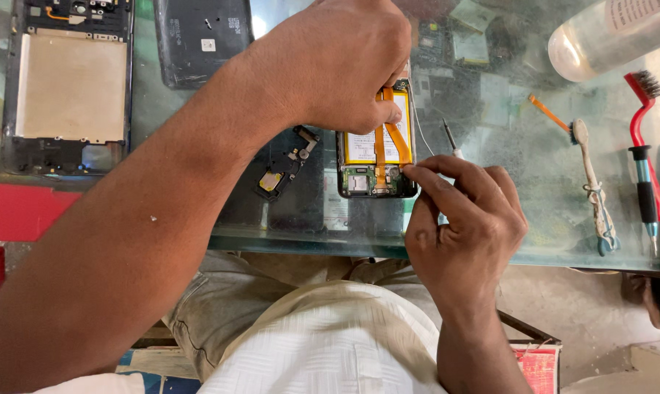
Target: The person reassembles a disassembled smartphone on a glass table, connecting ribbon cables to the motherboard and battery area using a precision screwdriver and tweezers. The person secures the cables and adjusts internal components without closing the device.
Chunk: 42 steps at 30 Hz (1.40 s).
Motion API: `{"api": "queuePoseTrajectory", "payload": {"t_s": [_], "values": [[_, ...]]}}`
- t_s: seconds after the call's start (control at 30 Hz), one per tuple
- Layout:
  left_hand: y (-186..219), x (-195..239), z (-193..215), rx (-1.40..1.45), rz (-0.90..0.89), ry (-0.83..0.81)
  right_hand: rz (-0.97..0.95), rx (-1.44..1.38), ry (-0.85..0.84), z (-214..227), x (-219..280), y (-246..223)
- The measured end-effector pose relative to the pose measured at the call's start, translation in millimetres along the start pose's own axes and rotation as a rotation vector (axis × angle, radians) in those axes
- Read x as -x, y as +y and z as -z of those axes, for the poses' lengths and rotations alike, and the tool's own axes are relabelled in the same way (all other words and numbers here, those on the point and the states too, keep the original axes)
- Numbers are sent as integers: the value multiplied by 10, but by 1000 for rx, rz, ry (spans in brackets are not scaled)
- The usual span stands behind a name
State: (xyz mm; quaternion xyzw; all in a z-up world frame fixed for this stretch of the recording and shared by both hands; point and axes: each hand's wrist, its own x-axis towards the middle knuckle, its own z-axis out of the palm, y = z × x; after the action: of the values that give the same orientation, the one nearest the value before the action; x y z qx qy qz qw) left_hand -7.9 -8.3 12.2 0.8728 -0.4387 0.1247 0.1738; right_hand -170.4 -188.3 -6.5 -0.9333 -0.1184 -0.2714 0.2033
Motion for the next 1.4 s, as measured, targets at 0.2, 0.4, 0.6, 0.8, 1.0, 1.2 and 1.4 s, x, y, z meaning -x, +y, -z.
{"api": "queuePoseTrajectory", "payload": {"t_s": [0.2,0.4,0.6,0.8,1.0,1.2,1.4], "values": [[1,19,2,19,5,-44,62,52,-15,7,3,-17],[14,45,-34,3,9,-23,165,109,-89,63,-48,-17],[-22,66,-57,-82,-59,93,212,108,-114,92,-155,-114],[-5,54,-72,-103,6,6,220,78,-133,85,-185,-99],[-9,55,-37,17,3,36,122,-41,-21,36,-51,-10],[13,37,43,54,4,-25,57,-84,19,31,6,44],[33,23,79,69,74,-131,63,-33,-44,53,-36,-31]]}}
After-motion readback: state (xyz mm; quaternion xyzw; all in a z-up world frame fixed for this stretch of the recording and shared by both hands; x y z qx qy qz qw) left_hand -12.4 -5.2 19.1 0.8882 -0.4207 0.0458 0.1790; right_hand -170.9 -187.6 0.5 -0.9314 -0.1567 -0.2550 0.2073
